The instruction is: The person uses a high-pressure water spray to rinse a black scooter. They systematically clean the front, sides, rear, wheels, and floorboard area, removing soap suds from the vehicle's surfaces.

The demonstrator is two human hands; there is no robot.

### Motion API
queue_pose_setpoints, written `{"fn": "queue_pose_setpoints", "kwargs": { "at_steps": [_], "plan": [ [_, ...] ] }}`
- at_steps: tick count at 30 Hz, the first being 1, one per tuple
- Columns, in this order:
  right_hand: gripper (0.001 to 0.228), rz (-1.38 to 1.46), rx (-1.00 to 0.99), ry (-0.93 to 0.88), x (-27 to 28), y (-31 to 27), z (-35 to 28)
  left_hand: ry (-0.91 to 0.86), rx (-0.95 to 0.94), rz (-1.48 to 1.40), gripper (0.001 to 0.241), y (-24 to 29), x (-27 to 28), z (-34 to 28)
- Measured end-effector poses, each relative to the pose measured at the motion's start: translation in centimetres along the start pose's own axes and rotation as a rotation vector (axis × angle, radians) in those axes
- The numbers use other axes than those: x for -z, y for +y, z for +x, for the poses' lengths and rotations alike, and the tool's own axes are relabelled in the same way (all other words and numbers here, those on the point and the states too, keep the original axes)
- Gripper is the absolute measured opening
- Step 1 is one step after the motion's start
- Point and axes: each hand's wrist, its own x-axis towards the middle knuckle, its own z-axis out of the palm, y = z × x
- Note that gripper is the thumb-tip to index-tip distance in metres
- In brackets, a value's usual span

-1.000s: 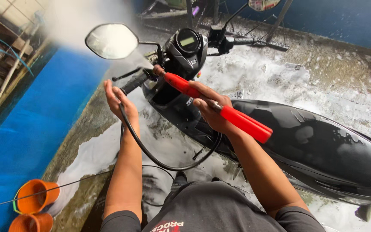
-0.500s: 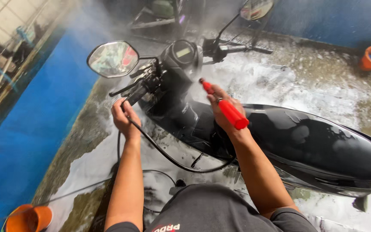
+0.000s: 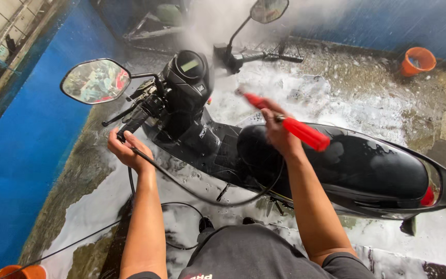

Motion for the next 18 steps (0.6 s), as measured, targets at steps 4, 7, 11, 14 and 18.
{"fn": "queue_pose_setpoints", "kwargs": {
  "at_steps": [4,7,11,14,18],
  "plan": [
    [0.044,0.051,-0.352,-0.084,-1.0,-0.9,-2.7,-0.05,0.043,-0.002,0.024,-0.7,0.6,0.6],
    [0.04,0.132,-0.413,-0.104,-0.4,-1.7,-2.9,-0.105,0.12,-0.001,0.026,-0.8,1.4,0.5],
    [0.018,0.051,0.369,-0.138,0.6,-1.0,-2.9,-0.11,0.08,0.016,0.027,-0.3,2.5,-1.0],
    [0.04,0.397,-0.511,-0.373,1.0,0.9,-4.1,-0.107,0.055,0.035,0.027,0.1,3.5,-2.4],
    [0.033,0.009,-0.112,-0.273,0.5,3.6,-5.2,-0.116,0.051,0.062,0.03,1.0,4.4,-4.4]
  ]
}}
